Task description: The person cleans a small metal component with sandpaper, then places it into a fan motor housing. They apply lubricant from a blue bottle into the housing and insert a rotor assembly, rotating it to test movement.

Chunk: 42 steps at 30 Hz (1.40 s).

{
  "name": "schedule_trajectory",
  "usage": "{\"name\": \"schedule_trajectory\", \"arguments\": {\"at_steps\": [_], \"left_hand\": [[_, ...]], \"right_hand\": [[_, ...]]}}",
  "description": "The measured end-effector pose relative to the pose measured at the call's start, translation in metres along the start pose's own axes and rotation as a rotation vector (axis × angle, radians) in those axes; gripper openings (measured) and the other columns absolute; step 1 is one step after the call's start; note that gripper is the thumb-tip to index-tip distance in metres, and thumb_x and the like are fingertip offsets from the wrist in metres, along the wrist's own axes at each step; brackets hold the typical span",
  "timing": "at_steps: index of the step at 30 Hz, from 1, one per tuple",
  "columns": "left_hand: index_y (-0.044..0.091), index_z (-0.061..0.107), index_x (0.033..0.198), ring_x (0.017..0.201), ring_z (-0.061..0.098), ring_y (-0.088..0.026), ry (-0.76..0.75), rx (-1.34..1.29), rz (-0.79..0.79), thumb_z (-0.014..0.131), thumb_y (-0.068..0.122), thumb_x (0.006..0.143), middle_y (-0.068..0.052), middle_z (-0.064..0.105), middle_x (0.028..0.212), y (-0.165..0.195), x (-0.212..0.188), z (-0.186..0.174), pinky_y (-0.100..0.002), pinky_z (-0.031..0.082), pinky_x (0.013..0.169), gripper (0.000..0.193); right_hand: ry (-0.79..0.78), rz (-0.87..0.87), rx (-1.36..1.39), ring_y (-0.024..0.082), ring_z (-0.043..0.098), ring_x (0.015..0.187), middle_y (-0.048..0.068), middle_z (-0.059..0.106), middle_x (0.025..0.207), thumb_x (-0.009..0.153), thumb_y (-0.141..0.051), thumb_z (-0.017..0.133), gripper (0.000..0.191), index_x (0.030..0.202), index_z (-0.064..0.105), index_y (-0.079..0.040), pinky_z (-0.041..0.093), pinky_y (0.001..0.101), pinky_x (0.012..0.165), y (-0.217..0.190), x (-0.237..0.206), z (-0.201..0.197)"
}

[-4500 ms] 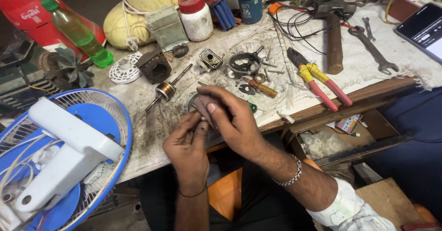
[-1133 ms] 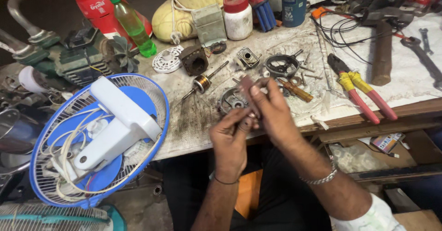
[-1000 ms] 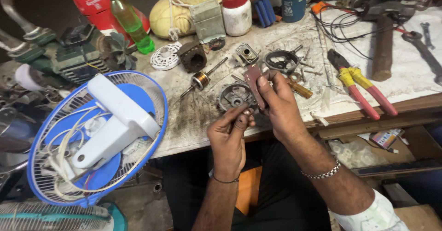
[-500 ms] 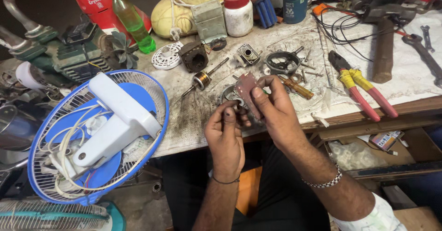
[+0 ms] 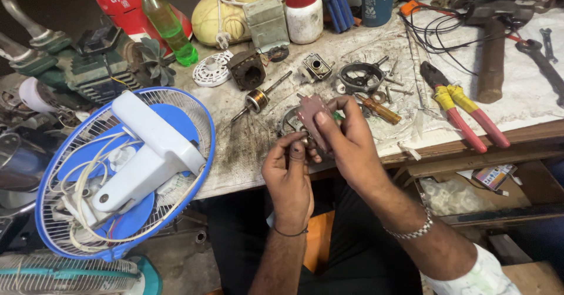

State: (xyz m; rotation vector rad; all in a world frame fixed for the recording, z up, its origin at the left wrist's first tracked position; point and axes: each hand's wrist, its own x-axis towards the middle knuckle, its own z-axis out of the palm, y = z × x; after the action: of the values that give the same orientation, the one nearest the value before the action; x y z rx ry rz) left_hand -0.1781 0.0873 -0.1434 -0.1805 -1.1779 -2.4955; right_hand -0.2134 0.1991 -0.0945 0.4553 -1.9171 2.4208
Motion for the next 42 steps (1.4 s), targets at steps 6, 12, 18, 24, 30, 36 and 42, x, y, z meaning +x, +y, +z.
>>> {"name": "schedule_trajectory", "arguments": {"at_steps": [6,12,18,24,30,36,42], "left_hand": [[-0.007,0.064,0.120,0.090,0.066,-0.018,-0.065,-0.082,-0.028,0.063,0.002,0.105,-0.012,0.069,0.104,0.004,0.000,0.002,-0.029,0.057,0.081,0.018],[-0.001,0.063,0.116,0.101,0.067,-0.019,-0.099,-0.224,-0.132,0.065,0.001,0.101,-0.014,0.069,0.113,0.018,0.005,0.000,-0.031,0.056,0.089,0.015],[0.003,0.062,0.112,0.108,0.066,-0.019,-0.144,-0.384,-0.155,0.066,-0.002,0.101,-0.015,0.068,0.120,0.023,0.009,-0.004,-0.030,0.054,0.096,0.013],[-0.001,0.067,0.110,0.108,0.068,-0.021,-0.144,-0.301,-0.083,0.069,-0.008,0.099,-0.019,0.070,0.122,0.024,0.006,-0.009,-0.030,0.055,0.096,0.014],[-0.002,0.070,0.120,0.111,0.068,-0.020,-0.119,-0.096,0.095,0.073,-0.011,0.091,-0.016,0.070,0.120,0.025,0.002,-0.007,-0.031,0.057,0.101,0.030],[-0.003,0.072,0.117,0.115,0.068,-0.021,-0.171,0.004,0.206,0.074,-0.012,0.094,-0.015,0.070,0.124,0.021,0.001,-0.012,-0.031,0.057,0.103,0.025],[-0.003,0.071,0.115,0.113,0.069,-0.021,-0.178,-0.032,0.179,0.074,-0.012,0.094,-0.016,0.069,0.123,0.018,0.003,-0.014,-0.030,0.059,0.100,0.023]], "right_hand": [[0.081,-0.076,-0.104,0.007,0.055,0.068,0.008,0.060,0.090,0.107,-0.026,0.060,0.026,0.119,0.047,-0.006,0.046,0.0211,0.055,0.004,0.007,-0.005],[0.192,-0.026,0.017,0.003,0.050,0.064,-0.002,0.058,0.085,0.105,-0.035,0.059,0.029,0.115,0.052,-0.008,0.042,0.0203,0.052,-0.003,0.008,-0.013],[0.142,0.006,0.329,0.006,0.041,0.055,-0.004,0.049,0.071,0.107,-0.034,0.059,0.026,0.114,0.056,-0.008,0.033,0.0228,0.049,-0.014,0.006,-0.010],[0.119,0.013,0.268,0.005,0.040,0.057,-0.004,0.049,0.072,0.107,-0.034,0.059,0.028,0.115,0.054,-0.008,0.032,0.0217,0.049,-0.014,0.001,-0.002],[0.058,-0.019,0.140,0.002,0.048,0.068,-0.002,0.059,0.088,0.105,-0.033,0.061,0.031,0.120,0.051,-0.008,0.039,0.0181,0.055,-0.005,-0.011,0.010],[0.009,-0.028,0.056,0.003,0.050,0.068,0.002,0.061,0.087,0.106,-0.029,0.060,0.030,0.121,0.049,-0.005,0.043,0.0180,0.056,-0.002,-0.008,0.014],[0.006,-0.016,0.058,0.004,0.063,0.078,0.002,0.066,0.097,0.105,-0.025,0.057,0.028,0.122,0.047,-0.007,0.053,0.0194,0.062,-0.001,-0.006,0.013]]}}
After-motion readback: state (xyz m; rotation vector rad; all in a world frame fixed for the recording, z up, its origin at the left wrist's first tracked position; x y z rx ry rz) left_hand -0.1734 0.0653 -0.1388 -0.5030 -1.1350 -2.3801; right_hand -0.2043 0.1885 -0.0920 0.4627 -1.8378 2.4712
